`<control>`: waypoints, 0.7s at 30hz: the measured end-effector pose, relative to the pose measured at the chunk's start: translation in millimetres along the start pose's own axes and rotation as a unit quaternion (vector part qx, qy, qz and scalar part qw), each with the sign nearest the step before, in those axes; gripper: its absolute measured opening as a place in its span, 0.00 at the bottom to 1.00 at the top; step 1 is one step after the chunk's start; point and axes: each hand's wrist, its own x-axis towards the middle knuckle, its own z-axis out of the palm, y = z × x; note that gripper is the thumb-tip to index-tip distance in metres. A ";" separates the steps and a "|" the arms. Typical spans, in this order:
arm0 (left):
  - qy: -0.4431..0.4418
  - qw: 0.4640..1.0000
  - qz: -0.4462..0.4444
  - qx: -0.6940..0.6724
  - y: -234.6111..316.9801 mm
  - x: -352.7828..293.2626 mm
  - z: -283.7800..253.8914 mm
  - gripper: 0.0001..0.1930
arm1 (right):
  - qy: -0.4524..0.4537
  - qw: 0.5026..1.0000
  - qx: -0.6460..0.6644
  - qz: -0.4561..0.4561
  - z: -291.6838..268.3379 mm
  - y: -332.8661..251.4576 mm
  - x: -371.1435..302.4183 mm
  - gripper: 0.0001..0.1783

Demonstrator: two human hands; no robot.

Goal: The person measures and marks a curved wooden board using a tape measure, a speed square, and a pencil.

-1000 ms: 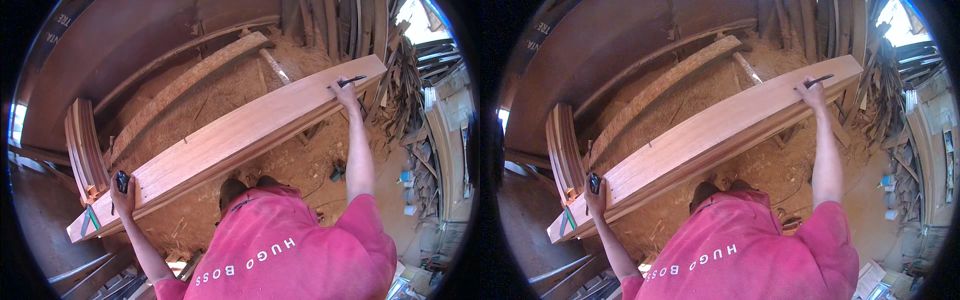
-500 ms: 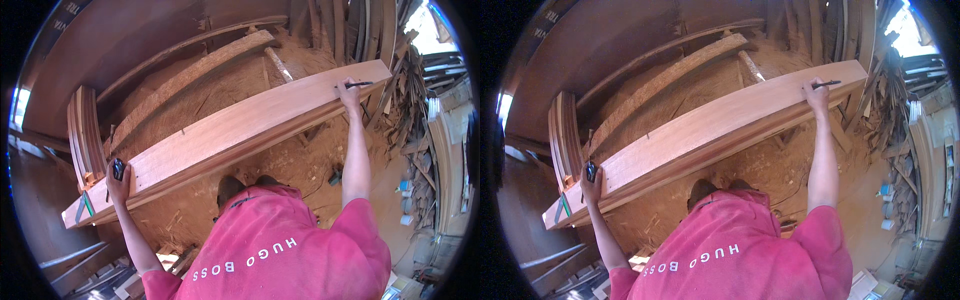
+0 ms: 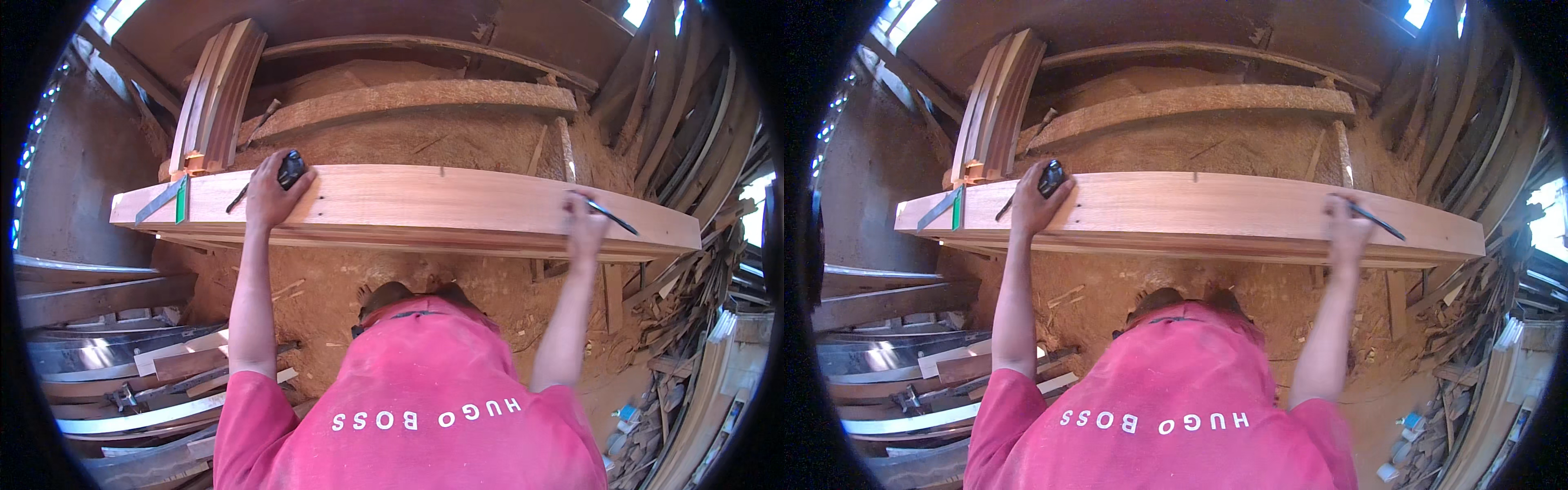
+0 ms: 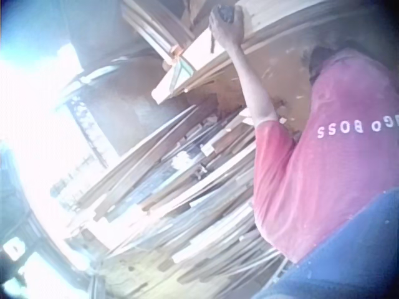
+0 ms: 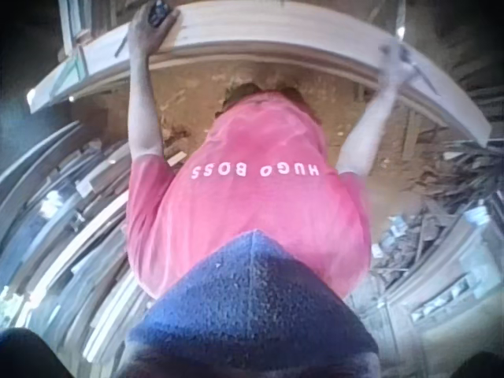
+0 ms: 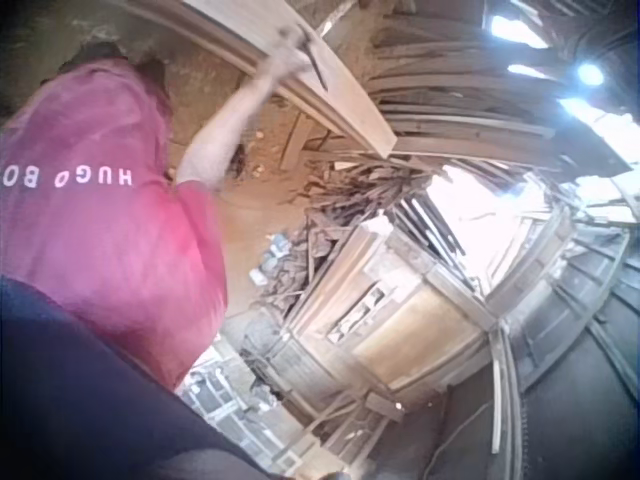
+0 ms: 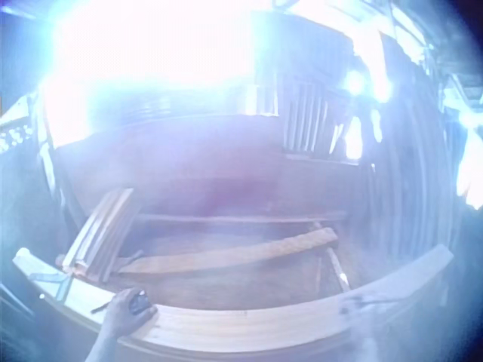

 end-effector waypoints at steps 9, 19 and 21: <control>0.005 0.999 0.024 -0.022 -0.6 -2.1 -5.6 0.33 | -0.155 0.972 -0.167 -0.065 125.7 -15.5 -82.2 0.08; -0.002 0.998 0.053 -0.035 -14.2 -4.8 -9.8 0.33 | -0.128 0.957 -0.245 -0.090 132.4 -24.4 -90.2 0.07; 0.004 0.998 0.059 -0.036 -15.7 -5.2 -7.8 0.33 | -0.085 0.980 -0.181 -0.013 134.8 -23.9 -91.1 0.07</control>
